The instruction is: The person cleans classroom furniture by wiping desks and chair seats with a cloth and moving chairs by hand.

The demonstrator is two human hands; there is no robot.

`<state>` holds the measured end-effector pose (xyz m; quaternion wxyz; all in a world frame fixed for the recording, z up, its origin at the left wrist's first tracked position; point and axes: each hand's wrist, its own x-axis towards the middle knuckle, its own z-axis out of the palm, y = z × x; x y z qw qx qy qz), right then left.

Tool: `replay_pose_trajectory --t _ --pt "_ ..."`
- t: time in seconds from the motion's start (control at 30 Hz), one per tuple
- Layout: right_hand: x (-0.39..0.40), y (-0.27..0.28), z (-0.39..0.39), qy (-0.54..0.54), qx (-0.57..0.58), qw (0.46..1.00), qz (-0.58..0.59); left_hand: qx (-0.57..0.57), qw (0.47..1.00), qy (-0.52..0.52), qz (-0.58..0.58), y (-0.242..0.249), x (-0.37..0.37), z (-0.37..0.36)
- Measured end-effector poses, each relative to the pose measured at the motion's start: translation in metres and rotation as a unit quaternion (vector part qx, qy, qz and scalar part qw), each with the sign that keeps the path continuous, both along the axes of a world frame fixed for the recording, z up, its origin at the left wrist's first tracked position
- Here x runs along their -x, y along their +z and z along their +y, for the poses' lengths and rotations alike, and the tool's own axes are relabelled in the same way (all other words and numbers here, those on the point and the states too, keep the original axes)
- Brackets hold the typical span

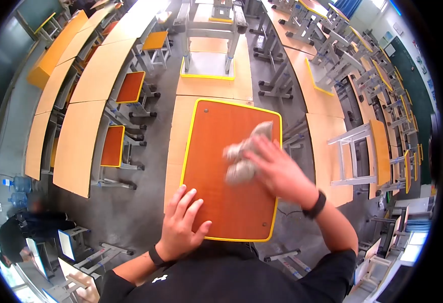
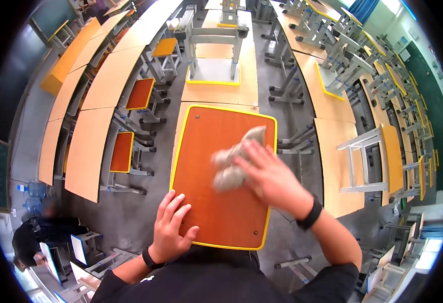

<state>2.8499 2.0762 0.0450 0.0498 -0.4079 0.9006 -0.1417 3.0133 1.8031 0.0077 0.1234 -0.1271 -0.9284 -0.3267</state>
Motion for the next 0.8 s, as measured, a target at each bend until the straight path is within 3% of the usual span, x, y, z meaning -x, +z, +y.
replay_pose_trajectory --t 0.07,0.17,0.33,0.47,0.57,0.63,0.7,0.73,0.77,0.8 --pt "0.040 -0.018 0.017 -0.043 0.014 0.997 0.061 0.001 1.000 0.009 0.002 -0.001 -0.001 0.001" --pt "0.061 -0.040 0.024 -0.008 0.073 0.995 0.066 0.007 0.999 0.040 0.011 -0.001 -0.002 0.006" --pt "-0.051 -0.026 0.028 0.232 0.084 0.969 0.012 0.047 0.993 0.084 0.066 -0.004 -0.006 0.011" --pt "-0.096 -0.032 0.042 0.277 0.149 0.949 0.017 0.065 0.991 0.100 0.060 -0.005 -0.010 0.013" --pt "-0.063 -0.042 0.050 0.187 0.138 0.969 0.079 0.057 0.992 0.100 0.058 -0.005 -0.009 0.015" --pt "-0.019 -0.068 0.048 0.026 0.160 0.978 0.128 0.050 0.993 0.097 0.055 -0.006 -0.009 0.016" --pt "0.013 -0.074 0.055 -0.126 0.177 0.969 0.121 -0.026 0.993 0.112 0.040 -0.008 -0.009 0.018" --pt "0.011 -0.078 0.062 -0.158 0.271 0.949 -0.036 -0.064 0.991 0.116 0.028 -0.011 -0.009 0.016" --pt "0.008 -0.082 0.072 -0.187 0.357 0.895 -0.190 -0.059 0.991 0.111 0.050 -0.020 -0.008 0.005" --pt "0.003 -0.087 0.077 -0.211 0.434 0.809 -0.335 -0.158 0.979 0.121 0.034 -0.020 -0.009 0.005"
